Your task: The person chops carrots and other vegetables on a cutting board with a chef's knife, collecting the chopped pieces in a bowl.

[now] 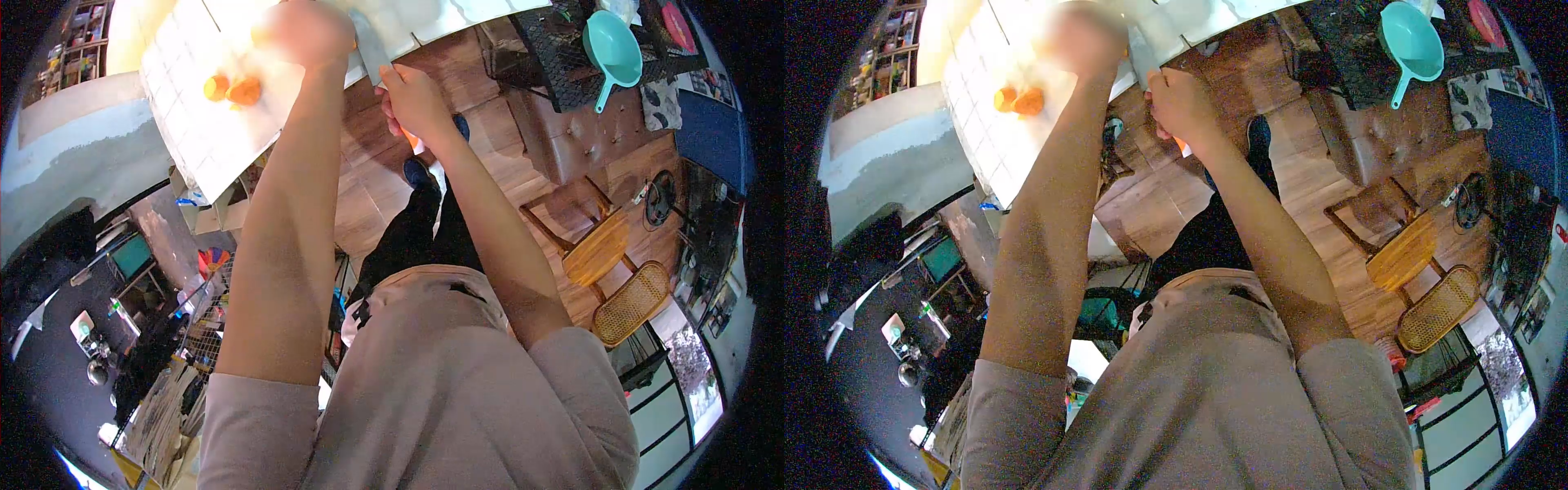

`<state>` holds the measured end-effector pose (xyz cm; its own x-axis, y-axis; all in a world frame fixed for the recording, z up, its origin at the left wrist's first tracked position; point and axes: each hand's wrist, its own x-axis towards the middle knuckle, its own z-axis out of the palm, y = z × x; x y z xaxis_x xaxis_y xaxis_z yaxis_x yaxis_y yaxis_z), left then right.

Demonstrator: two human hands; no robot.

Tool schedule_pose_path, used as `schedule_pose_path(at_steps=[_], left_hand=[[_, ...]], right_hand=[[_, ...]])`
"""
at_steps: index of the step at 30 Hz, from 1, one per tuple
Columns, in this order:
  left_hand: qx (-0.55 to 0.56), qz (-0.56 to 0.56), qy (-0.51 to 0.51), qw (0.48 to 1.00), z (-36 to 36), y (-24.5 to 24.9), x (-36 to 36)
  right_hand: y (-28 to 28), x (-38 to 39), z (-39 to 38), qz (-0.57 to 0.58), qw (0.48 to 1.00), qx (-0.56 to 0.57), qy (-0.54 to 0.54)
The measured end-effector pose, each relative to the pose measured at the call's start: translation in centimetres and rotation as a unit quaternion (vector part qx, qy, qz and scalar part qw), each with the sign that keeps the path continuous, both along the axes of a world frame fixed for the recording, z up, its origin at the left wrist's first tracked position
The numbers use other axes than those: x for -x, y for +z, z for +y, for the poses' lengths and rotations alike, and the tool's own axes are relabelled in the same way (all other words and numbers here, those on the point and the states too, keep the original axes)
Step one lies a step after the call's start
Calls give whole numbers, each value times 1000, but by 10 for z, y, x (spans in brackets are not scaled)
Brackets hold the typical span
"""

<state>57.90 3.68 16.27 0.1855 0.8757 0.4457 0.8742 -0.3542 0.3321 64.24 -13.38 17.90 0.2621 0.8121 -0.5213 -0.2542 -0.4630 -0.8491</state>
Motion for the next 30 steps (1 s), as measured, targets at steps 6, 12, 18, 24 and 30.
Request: schedule_pose_path(at_steps=[6, 12, 18, 24, 30], left_hand=[[-18, -2, -14, 1000, 0, -2, 1], [-6, -7, -4, 1000, 0, -3, 0], [-12, -7, -13, 1000, -2, 1, 0], [16, -9, -2, 1000, 1, -1, 0], [15, -9, 1, 1000, -7, 7, -2]], right_hand=[[5, 4, 3, -19, 1000, 20, 3], [2, 4, 4, -38, 999, 3, 11], [-1, 9, 3, -20, 1000, -9, 8], [-3, 10, 3, -34, 999, -8, 11], [-5, 14, 5, -50, 999, -8, 10]])
